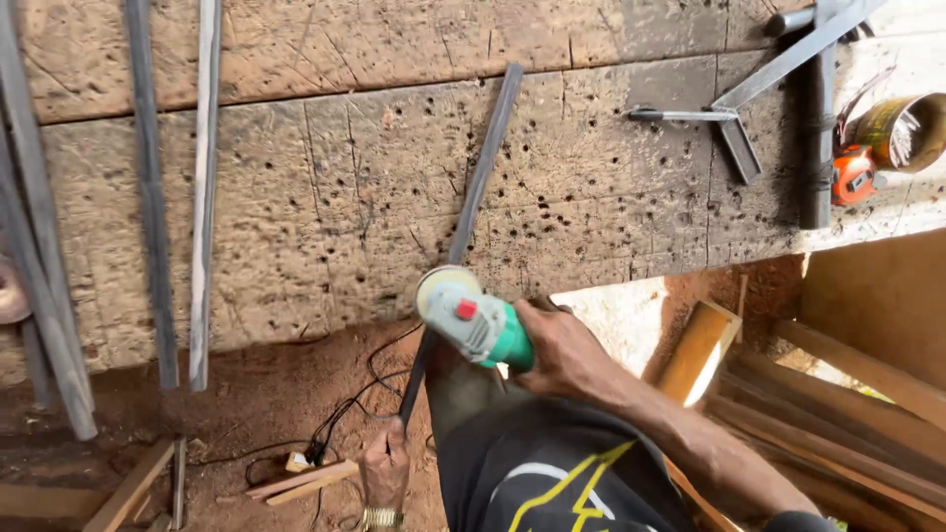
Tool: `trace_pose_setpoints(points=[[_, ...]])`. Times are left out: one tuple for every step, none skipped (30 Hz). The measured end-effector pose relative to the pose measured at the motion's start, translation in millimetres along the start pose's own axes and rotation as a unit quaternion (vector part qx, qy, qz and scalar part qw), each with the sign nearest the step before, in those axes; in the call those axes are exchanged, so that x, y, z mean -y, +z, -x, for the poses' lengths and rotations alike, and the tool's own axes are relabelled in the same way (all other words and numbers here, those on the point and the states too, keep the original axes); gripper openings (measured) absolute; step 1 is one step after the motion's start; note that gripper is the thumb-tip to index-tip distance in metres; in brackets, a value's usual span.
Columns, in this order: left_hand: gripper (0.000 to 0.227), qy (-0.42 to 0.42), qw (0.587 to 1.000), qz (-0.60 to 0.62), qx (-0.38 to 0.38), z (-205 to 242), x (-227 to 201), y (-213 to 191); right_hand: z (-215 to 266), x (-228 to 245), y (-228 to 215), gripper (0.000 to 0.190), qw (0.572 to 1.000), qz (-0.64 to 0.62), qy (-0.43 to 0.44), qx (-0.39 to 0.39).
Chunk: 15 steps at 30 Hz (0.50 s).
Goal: The person uses a handheld angle grinder to smooth the surface of long metal rods placed on a wooden workbench. They hold the rod with one hand and operate the grinder with the other, moving the tool along the length of the metal. After grinding, the person places the rod aside and picks up another one to repeat the process.
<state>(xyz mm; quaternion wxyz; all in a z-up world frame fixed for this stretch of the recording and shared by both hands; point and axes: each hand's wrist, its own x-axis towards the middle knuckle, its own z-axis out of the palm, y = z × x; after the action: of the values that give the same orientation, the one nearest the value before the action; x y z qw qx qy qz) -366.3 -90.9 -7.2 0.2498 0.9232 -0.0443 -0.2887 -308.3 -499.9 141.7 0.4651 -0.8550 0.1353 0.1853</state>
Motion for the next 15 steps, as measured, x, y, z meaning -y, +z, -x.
trace_pose_setpoints(points=[[0.057, 0.003, 1.0, -0.004, 0.002, -4, -14, -13, 17, 1, -3, 0.06, 1.0, -0.004, 0.001, -0.003], [0.055, 0.032, 0.999, 0.01, -0.027, -7, -28, -26, 35, 4, -7, 0.061, 0.999, -0.008, 0.035, -0.022], [0.053, 0.064, 0.995, 0.028, -0.067, -18, -45, -36, 45, 4, -14, 0.063, 0.997, -0.009, 0.058, -0.045], [0.053, 0.07, 0.994, 0.027, -0.076, -24, -63, -42, 58, 8, -24, 0.063, 0.997, -0.009, 0.048, -0.051], [0.044, 0.025, 0.995, 0.065, -0.067, -34, -81, -47, 67, 12, -35, 0.068, 0.991, -0.002, 0.119, -0.068], [0.037, -0.02, 0.993, 0.103, -0.057, -44, -98, -53, 76, 15, -44, 0.073, 0.978, 0.003, 0.189, -0.085], [0.037, -0.021, 0.992, 0.103, -0.068, -58, -116, -50, 82, 26, -53, 0.073, 0.981, 0.003, 0.177, -0.084], [0.034, -0.025, 0.99, 0.126, -0.052, -72, -132, -47, 89, 36, -61, 0.075, 0.975, -0.009, 0.184, -0.123], [0.032, -0.026, 0.987, 0.152, -0.036, -93, -151, -44, 92, 45, -71, 0.076, 0.968, -0.019, 0.189, -0.165], [0.032, -0.023, 0.986, 0.156, -0.049, -114, -164, -38, 97, 26, -67, 0.076, 0.97, -0.017, 0.176, -0.166], [0.037, -0.027, 0.989, 0.145, -0.013, -134, -177, -32, 104, 5, -62, 0.08, 0.963, -0.015, 0.203, -0.175], [0.043, -0.03, 0.99, 0.133, 0.023, -155, -190, -25, 109, -17, -57, 0.084, 0.956, -0.014, 0.23, -0.183], [0.043, -0.029, 0.99, 0.134, 0.02, -175, -189, -20, 115, -24, -56, 0.084, 0.956, -0.014, 0.227, -0.184], [0.04, 0.09, 0.994, -0.049, 0.033, -196, -188, -14, 119, -33, -54, 0.086, 0.952, -0.015, 0.218, -0.213], [0.036, 0.202, 0.95, -0.232, 0.049, -212, -184, -8, 127, -41, -49, 0.088, 0.947, -0.018, 0.212, -0.239]])
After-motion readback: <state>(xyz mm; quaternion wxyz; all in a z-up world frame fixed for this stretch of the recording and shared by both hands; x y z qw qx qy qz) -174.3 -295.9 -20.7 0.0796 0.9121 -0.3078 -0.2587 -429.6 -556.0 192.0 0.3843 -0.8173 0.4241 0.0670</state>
